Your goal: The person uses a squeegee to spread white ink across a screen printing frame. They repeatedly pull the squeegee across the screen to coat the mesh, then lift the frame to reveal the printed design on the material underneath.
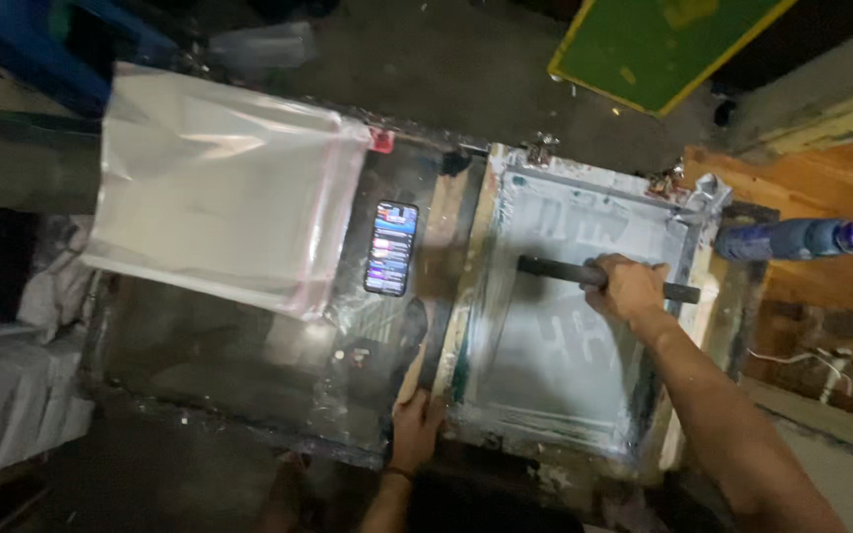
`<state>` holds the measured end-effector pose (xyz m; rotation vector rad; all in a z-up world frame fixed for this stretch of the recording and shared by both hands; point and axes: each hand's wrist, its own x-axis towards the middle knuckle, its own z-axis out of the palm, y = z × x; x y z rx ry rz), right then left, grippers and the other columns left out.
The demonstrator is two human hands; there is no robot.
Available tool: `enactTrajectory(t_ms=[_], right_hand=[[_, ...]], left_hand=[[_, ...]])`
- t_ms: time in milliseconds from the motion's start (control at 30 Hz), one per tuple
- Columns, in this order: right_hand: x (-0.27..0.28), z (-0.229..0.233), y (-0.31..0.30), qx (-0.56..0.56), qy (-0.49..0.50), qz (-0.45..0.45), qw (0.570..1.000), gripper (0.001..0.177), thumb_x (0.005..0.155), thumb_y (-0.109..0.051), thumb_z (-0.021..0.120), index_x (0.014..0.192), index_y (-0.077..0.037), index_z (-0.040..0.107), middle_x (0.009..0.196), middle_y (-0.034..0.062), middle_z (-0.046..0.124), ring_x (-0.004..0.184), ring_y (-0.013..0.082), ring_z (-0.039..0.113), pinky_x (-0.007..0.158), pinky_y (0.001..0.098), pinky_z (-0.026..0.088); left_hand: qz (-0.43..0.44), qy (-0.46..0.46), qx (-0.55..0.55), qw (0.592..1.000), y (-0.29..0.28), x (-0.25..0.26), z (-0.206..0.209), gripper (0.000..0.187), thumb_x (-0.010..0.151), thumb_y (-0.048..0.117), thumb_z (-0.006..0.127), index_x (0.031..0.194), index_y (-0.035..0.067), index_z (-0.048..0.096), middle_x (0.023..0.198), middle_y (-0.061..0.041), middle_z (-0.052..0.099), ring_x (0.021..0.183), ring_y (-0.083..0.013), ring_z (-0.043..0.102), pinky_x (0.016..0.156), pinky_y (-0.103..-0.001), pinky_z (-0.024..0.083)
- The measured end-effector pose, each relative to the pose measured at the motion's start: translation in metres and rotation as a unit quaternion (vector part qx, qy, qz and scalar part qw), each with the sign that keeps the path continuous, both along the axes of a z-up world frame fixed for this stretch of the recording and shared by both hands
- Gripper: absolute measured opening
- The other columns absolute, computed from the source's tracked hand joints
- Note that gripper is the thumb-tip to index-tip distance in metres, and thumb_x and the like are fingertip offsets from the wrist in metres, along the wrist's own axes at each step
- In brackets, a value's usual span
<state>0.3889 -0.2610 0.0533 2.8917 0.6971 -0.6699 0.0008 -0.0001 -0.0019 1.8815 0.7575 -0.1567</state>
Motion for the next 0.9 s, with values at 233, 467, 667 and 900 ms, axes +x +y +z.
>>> enactTrajectory(t_ms=[233,467,667,900], right_hand=[[-0.096,0.007,-0.009,0.039,0.036,0.01,0.999,0.044,0.074,-0.045,0.074,0.118,-0.039,0.073,0.122,-0.0108,0.078,0.111,0.0255,0.075,0.09,0.0605,0.045],[-0.249,0.052,-0.045,0.242,-0.301,0.025,0.922,0.091,0.045,-0.017,0.066,0.135,-0.034,0.073,0.142,-0.0013,0.072,0.129,0.0203,0.068,0.092,0.0464,0.027],[-0.203,0.174,-0.045,0.289,-0.416,-0.011,0.862,0.071,0.096,-0.065,0.051,0.146,-0.022,0.076,0.139,0.0232,0.061,0.126,0.0428,0.06,0.103,0.0649,0.039],[-0.098,0.306,-0.002,0.31,-0.545,0.07,0.776,0.043,0.11,-0.047,0.062,0.128,-0.017,0.087,0.136,0.0197,0.067,0.123,0.0408,0.066,0.102,0.0536,0.04]], left_hand=[[-0.01,-0.04,-0.059,0.997,0.009,0.005,-0.006,0.038,0.109,0.038,0.056,0.079,0.014,0.054,0.074,-0.013,0.057,0.074,-0.0272,0.057,0.078,-0.047,0.042],[0.139,-0.076,-0.174,0.972,0.001,0.016,0.005,0.04,0.109,0.042,0.055,0.092,0.017,0.08,0.095,-0.002,0.082,0.098,-0.0141,0.073,0.093,-0.038,0.051],[0.061,-0.181,-0.312,0.931,-0.006,0.055,0.071,0.061,0.114,0.034,0.034,0.164,-0.001,0.043,0.175,-0.014,0.041,0.163,-0.0219,0.036,0.135,-0.035,0.023],[-0.268,-0.096,0.07,0.956,0.008,0.1,0.043,0.042,0.081,0.056,0.091,0.112,0.03,0.083,0.108,-0.003,0.075,0.112,-0.0289,0.069,0.101,-0.042,0.051]])
